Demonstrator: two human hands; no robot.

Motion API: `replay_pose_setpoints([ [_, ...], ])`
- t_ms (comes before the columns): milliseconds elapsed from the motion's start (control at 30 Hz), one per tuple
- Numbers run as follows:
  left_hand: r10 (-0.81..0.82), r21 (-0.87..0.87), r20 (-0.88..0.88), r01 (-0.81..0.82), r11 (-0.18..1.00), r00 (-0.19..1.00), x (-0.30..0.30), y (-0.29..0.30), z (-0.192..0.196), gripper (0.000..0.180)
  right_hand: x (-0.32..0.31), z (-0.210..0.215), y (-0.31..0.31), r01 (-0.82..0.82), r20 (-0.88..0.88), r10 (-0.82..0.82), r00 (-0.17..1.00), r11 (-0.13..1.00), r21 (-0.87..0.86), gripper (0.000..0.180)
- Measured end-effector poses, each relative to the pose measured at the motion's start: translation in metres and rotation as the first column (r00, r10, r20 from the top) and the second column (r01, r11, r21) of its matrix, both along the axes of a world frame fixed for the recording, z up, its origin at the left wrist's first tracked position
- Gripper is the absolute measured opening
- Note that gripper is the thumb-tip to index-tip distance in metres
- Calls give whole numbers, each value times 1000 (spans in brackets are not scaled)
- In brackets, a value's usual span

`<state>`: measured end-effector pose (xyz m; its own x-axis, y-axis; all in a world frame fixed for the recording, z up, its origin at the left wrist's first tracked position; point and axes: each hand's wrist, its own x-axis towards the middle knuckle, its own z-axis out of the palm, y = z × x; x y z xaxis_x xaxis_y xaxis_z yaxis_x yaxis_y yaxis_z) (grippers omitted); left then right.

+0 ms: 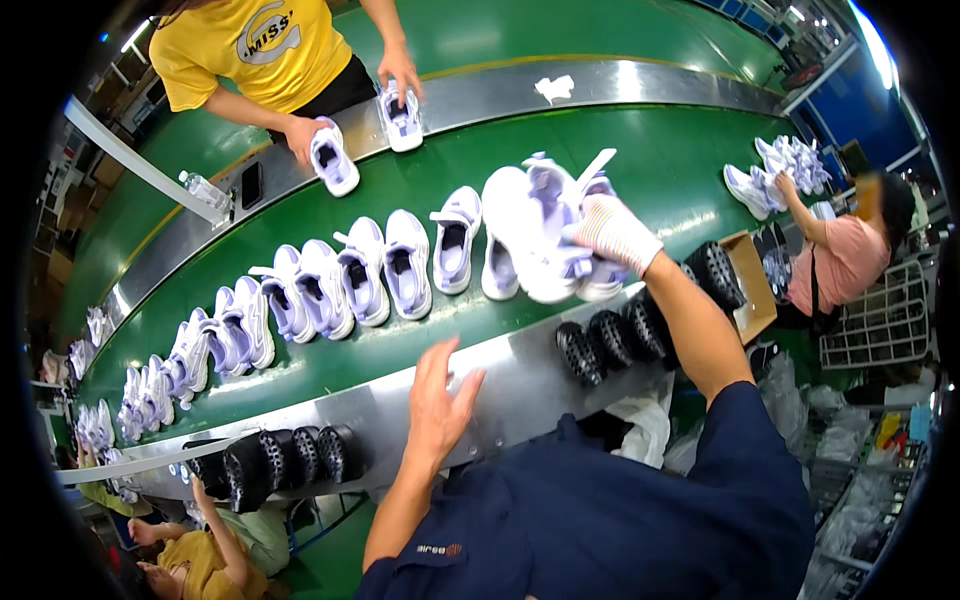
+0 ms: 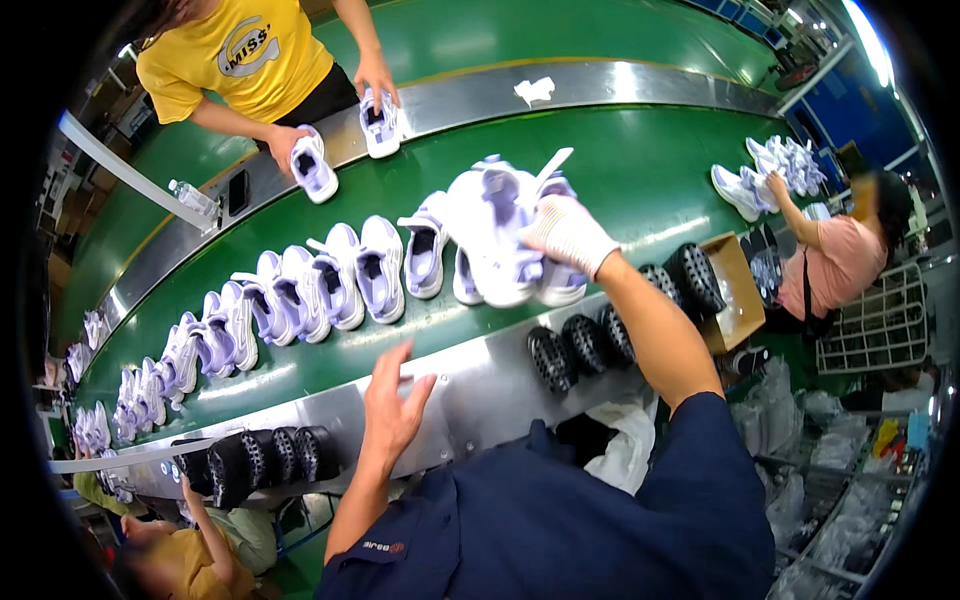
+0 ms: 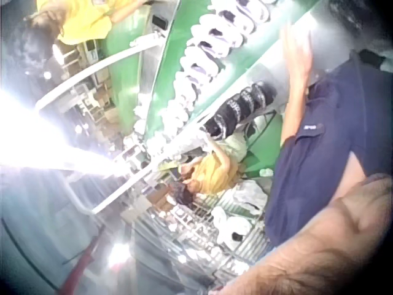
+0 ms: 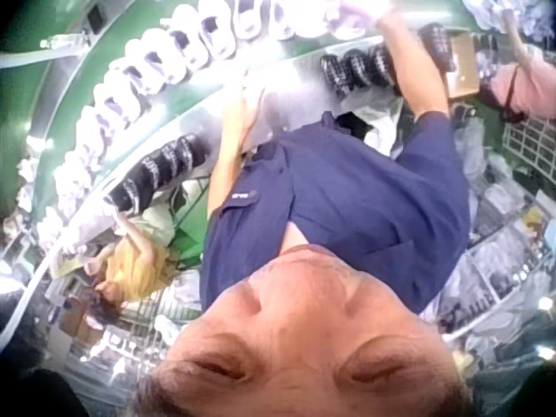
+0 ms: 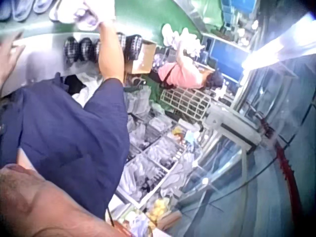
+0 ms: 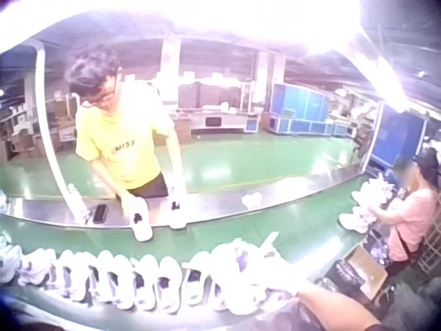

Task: The person cleans and finishes white sneakers on a conveyor belt by wiping the exterior surfaces with a cloth, handling one shoe at a time before placing it back on the belt and picking up a black component for processing.

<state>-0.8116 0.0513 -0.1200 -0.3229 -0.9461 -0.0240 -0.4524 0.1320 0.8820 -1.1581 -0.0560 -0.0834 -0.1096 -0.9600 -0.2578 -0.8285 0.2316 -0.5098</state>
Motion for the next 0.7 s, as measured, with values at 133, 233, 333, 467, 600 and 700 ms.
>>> replay_pose_setpoints([
  [133,-4,-278,109,35,960,994,-6,-19,-4,74,102,6,78,-92,-108,102,989,991,92,25],
  [233,-3,-113,121,16,993,993,17,-11,-24,80,174,-30,129,-118,79,106,991,978,172,27],
  [333,39,266,-11,-35,963,999,75,11,-86,85,234,-90,161,-69,150,50,987,990,124,22],
  [467,150,483,-60,-102,870,987,134,40,-89,93,204,-102,219,57,390,23,921,980,-193,28],
  [600,207,-15,135,-206,978,969,156,46,-32,60,66,-95,270,478,-86,-557,826,773,-417,42],
  [700,206,-56,156,-199,978,966,131,42,-13,28,-7,-141,297,549,-431,-664,611,748,-373,63],
])
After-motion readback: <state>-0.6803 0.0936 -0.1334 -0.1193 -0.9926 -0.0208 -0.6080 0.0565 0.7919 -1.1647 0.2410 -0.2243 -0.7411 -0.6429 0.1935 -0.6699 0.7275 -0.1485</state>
